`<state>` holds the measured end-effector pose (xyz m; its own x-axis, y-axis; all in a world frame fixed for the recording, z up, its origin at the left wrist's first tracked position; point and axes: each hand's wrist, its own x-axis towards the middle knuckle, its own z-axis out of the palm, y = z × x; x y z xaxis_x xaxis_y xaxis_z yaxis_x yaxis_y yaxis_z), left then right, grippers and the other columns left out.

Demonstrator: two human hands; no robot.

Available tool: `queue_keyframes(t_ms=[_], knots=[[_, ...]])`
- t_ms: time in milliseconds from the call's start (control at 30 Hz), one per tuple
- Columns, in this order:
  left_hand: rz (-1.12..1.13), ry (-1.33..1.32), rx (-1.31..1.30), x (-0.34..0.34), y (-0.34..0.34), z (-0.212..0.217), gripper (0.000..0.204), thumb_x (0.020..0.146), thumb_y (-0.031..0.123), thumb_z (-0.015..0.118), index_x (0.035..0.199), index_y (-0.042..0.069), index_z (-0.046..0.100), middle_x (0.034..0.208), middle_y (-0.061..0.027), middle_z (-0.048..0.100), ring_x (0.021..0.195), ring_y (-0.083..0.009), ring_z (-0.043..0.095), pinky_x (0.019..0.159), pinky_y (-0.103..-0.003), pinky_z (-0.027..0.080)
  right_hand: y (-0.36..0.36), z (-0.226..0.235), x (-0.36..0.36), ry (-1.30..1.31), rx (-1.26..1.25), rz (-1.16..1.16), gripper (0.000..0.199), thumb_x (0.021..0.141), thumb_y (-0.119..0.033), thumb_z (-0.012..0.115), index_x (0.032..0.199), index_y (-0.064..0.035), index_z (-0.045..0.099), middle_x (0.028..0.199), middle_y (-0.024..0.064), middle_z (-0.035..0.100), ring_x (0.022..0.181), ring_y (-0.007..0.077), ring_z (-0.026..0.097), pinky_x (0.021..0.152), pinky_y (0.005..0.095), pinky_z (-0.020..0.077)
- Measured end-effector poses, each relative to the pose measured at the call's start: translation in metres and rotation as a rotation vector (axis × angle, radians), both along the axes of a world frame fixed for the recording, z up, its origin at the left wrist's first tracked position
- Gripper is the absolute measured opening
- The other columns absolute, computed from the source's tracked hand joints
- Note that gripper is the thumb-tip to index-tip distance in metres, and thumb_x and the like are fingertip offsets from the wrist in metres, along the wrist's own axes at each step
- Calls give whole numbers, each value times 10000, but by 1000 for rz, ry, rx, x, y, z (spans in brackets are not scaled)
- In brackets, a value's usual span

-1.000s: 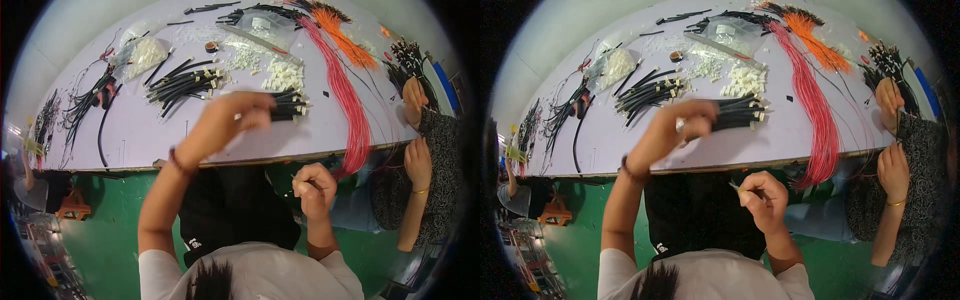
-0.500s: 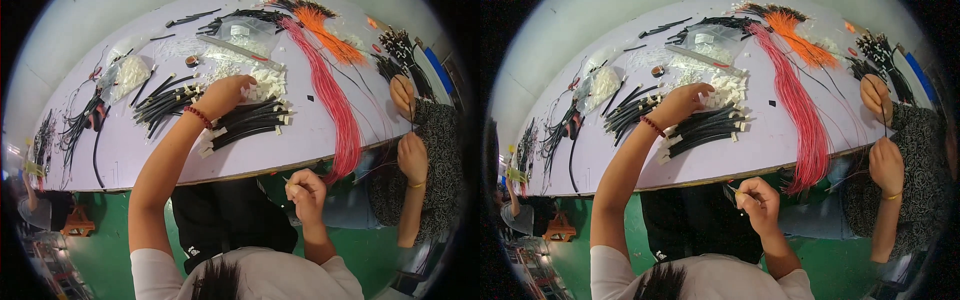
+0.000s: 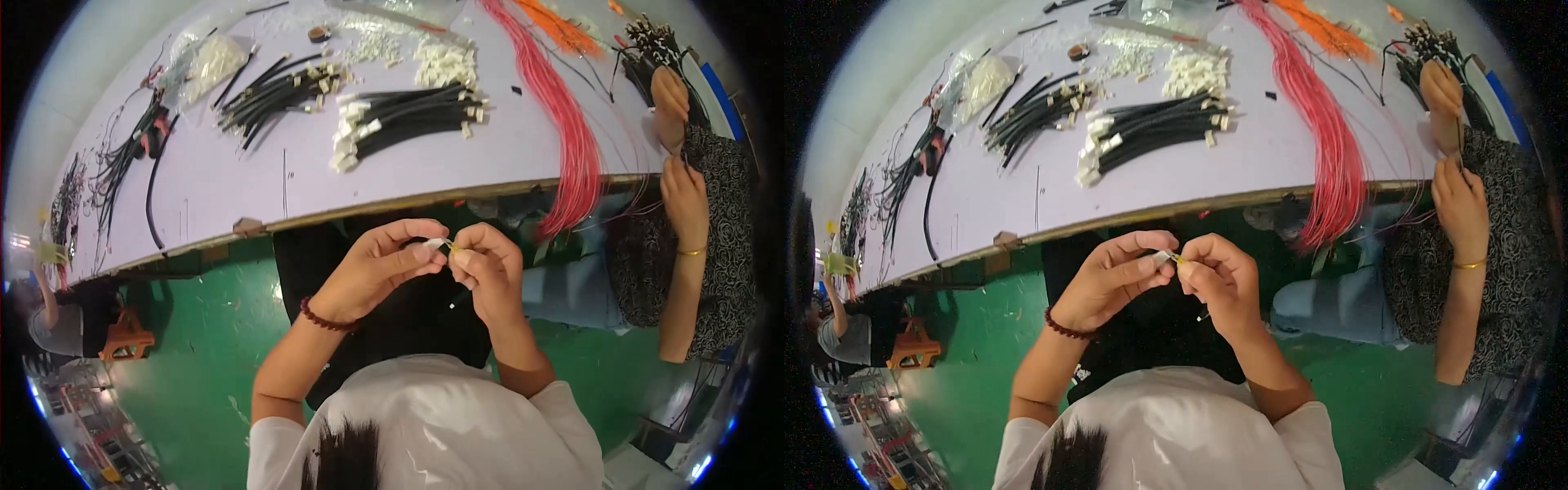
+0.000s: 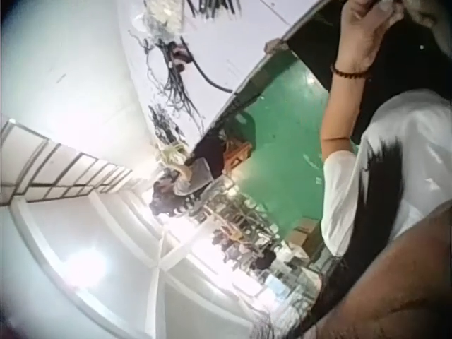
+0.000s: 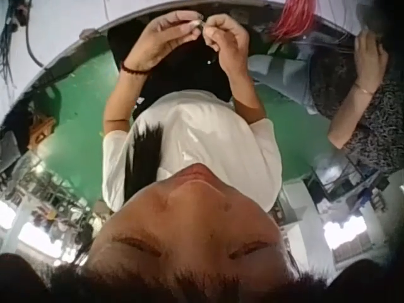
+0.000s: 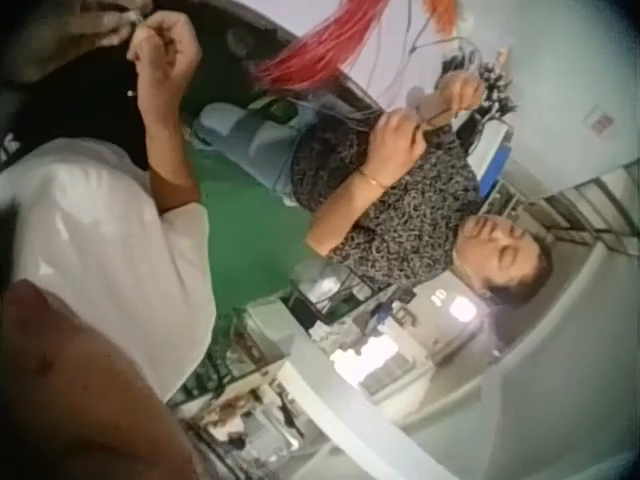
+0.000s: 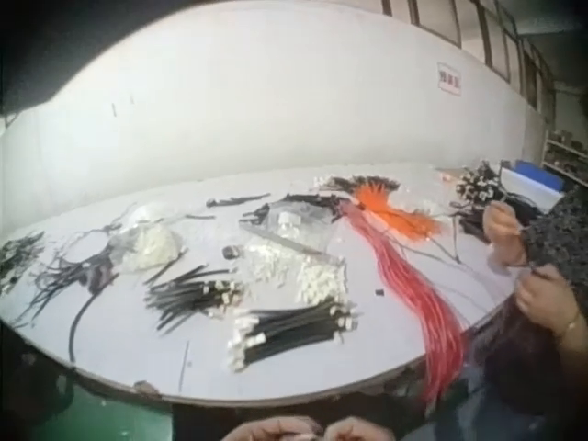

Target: Assembling electrical wire connectors by inserting wire terminals into plastic housings.

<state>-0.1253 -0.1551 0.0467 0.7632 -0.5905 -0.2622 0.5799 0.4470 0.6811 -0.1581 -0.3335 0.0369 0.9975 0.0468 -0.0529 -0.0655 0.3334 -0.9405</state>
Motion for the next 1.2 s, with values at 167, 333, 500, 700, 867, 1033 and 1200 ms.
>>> queue_keyframes(t_ms=[167,333,500,700,867,1033,1200], knots=[[260,-137,12,-35,0,-34,271,922,60,571,1187,6,575,1008,-69,653,853,-111,619,790,-232,518,10,-12,-20,2,-26,68,55,841,-77,553,852,-26,570,680,-3,553,559,25,461,479,172,331],[265,-28,-125,-49,4,-40,411,966,189,523,1323,-1,453,1022,-86,650,729,-94,562,661,-209,487,18,-9,-30,83,7,52,68,831,-85,553,839,-18,558,657,11,540,529,34,438,452,175,303],[267,84,-224,-56,3,-56,490,993,253,461,1386,-11,334,1182,-130,592,884,-135,572,742,-224,489,21,-17,-35,131,43,59,65,818,-69,547,838,-8,551,654,31,538,525,52,444,454,185,312],[348,239,-235,-60,-4,-53,535,988,152,446,1432,-23,204,1410,-186,404,1247,-249,466,1040,-327,408,24,-39,-32,-99,-105,-2,58,844,-18,506,831,19,548,1096,189,620,603,92,517,556,222,451],[335,59,-137,-64,-9,-55,623,928,-24,476,1465,28,165,1462,-189,326,1279,-259,436,1049,-336,393,23,-40,-33,2,-45,41,63,851,-20,501,837,25,542,1173,213,589,660,111,556,604,248,497],[425,-437,185,-69,-13,-57,730,872,-108,506,1482,79,152,1483,-207,282,1282,-297,432,1039,-370,398,19,-44,-34,13,14,103,60,852,-25,501,843,22,538,1097,204,614,690,124,579,634,265,510],[381,-424,159,-67,-2,-53,653,846,-103,573,1422,37,298,1367,-187,452,1141,-262,561,919,-315,487,12,-40,-37,-134,12,115,66,853,-32,504,846,24,538,982,173,618,755,151,592,731,298,508]])
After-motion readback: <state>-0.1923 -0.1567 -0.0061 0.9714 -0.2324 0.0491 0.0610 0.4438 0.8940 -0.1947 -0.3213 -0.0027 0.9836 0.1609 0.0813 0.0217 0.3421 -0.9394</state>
